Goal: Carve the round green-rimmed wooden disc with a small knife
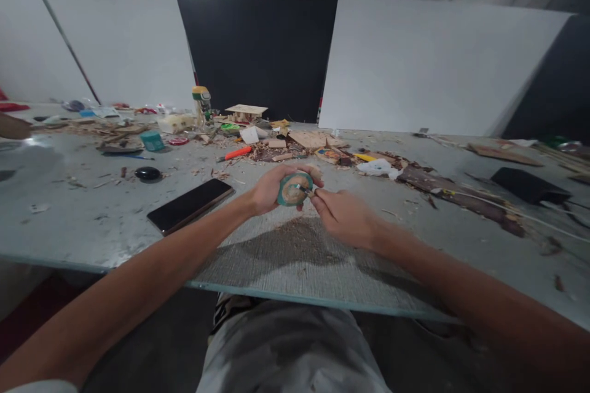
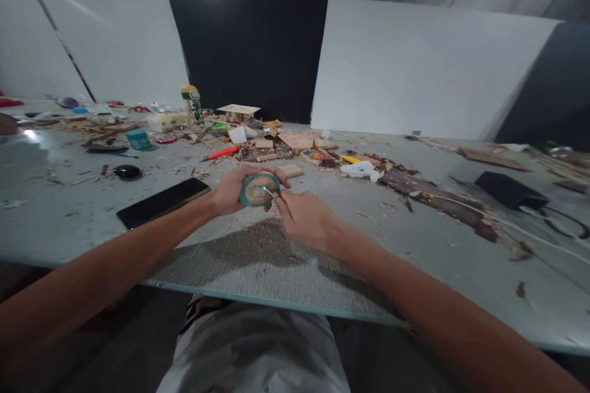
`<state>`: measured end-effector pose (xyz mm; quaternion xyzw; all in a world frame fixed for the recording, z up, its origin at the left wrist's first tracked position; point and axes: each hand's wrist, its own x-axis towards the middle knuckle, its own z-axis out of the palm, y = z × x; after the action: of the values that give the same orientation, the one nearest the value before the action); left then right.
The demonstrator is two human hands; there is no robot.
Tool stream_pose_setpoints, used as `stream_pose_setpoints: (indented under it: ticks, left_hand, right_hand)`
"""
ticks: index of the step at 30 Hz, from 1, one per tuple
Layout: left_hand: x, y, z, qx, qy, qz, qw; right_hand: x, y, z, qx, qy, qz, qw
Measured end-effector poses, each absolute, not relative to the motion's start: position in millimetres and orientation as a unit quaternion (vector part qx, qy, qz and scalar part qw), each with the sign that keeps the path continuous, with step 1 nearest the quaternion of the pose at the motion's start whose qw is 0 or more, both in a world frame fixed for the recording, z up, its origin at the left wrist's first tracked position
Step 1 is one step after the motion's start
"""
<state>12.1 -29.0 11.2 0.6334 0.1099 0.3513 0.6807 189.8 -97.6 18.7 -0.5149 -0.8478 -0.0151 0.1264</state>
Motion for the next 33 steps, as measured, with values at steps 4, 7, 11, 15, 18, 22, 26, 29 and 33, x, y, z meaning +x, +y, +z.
stream_pose_setpoints:
  ticks: [4, 7, 11, 15, 18, 22, 26, 29, 33]
  left_hand:
    - [11.4, -27.9, 12.2, 0.638, 0.096, 0.333, 0.688]
    - [10.8, -25.6, 9.2, 0.661, 0.129, 0.338, 0.657]
    - [11.4, -24.8, 3.7, 0.69, 0.17, 0.365, 0.602]
    - [11.5, -26.1, -1.1, 0.691, 0.191, 0.365, 0.594]
    - [11.5, -26.9, -2.7, 0.725, 0.216, 0.319, 0.57]
    - [12.8, -26.4, 1.9, 0.699, 0.2, 0.339, 0.597]
    - [14.5, -25.5, 8.2, 0.635, 0.176, 0.431, 0.617]
    - [15.4, -25.0, 8.9, 0.615, 0.169, 0.452, 0.624]
    - [14.2, -23.5, 7.4, 0.62, 0.164, 0.443, 0.626]
  right_hand:
    - [194.5, -94.2, 15.9, -0.512, -0.85, -0.04, 0.114]
    - [192.8, -95.9, 14.6, -0.534, -0.838, -0.037, 0.102]
    - [185.6, -101.4, 14.4, -0.53, -0.836, 0.044, 0.135]
    - [187.2, -98.8, 20.5, -0.516, -0.841, 0.07, 0.143]
    - [194.3, -93.9, 27.8, -0.476, -0.87, 0.1, 0.079]
    - [189.9, -95.1, 24.6, -0.5, -0.855, 0.073, 0.116]
    - [171.3, -100.1, 9.8, -0.546, -0.812, 0.042, 0.202]
    - [168.2, -97.8, 7.5, -0.54, -0.815, 0.034, 0.208]
    - [179.5, -89.3, 17.1, -0.514, -0.843, 0.027, 0.158]
